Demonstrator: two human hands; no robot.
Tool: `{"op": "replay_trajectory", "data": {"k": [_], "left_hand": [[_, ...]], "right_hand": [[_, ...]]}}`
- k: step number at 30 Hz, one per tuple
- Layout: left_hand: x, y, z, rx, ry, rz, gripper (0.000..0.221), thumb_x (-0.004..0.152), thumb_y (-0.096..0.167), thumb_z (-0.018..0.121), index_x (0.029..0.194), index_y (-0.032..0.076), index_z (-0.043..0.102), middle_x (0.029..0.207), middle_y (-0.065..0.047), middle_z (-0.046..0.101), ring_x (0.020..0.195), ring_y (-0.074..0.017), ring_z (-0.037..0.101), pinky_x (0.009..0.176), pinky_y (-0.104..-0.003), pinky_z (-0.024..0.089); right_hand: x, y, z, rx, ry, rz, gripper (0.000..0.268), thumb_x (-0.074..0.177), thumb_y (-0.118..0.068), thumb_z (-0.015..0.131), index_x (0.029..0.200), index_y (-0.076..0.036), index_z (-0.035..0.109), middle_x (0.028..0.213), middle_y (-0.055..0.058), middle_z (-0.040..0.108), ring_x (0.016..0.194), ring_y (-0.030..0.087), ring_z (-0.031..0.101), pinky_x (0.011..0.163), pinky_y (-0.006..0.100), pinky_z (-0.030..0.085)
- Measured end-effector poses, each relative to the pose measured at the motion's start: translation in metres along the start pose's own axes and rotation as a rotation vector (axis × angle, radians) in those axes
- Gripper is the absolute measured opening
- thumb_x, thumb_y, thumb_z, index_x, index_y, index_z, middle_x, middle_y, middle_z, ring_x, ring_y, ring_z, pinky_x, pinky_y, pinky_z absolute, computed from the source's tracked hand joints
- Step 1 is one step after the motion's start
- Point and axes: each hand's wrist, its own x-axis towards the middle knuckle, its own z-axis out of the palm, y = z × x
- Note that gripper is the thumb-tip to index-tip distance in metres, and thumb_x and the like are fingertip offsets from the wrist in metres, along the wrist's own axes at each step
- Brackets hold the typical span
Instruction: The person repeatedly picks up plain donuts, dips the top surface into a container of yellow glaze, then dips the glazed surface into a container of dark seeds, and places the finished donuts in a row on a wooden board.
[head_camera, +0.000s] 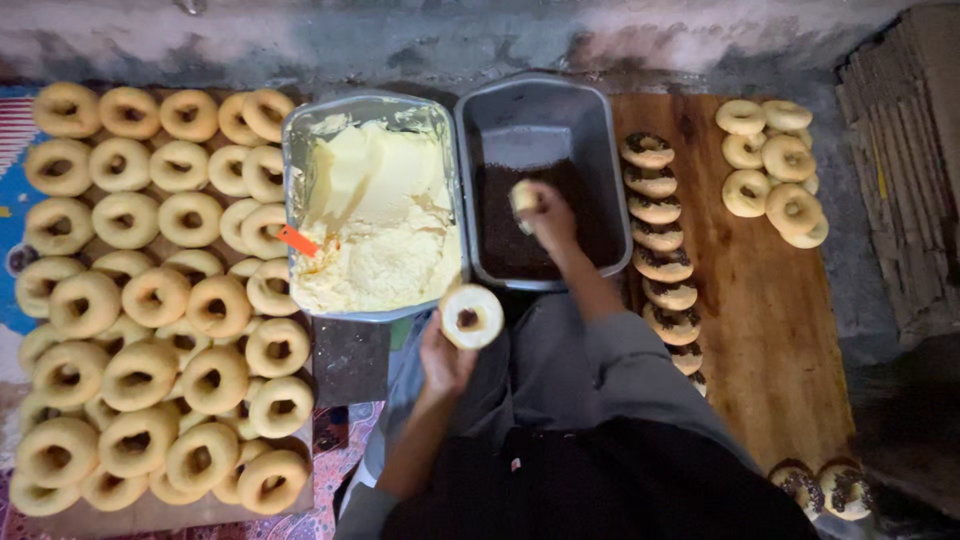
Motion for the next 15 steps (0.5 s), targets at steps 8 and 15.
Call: {"op": "replay_trajectory", "data": {"k": [8,15], "left_hand": [[-0.001,-0.017,-0.039,0.0,-0.032,-0.121,0.056,0.107,0.043,0.044,0.138,-0.002,0.055,0.133,-0.018,0.065,0.124,-0.0342,0.061,0.11,-0.053,0.046],[-0.001,-0.011,-0.037,-0.006,0.027,-0.137,0.054,0.106,0.043,0.044,0.136,-0.001,0.056,0.132,-0.017,0.065,0.123,-0.0337,0.062,0.109,-0.053,0.045]], "right_hand": [[-0.009,0.014,-0.004,-0.565,-0.077,-0.212,0.05,0.082,-0.012,0.077,0.131,-0.02,0.071,0.118,0.009,0.076,0.101,0.024,0.074,0.088,0.041,0.06],[-0.001,0.013,-0.141,0.906,-0.099,0.244,0.038,0.087,-0.018,0.062,0.122,-0.006,0.067,0.115,0.009,0.073,0.102,0.025,0.07,0.086,0.043,0.06]]}}
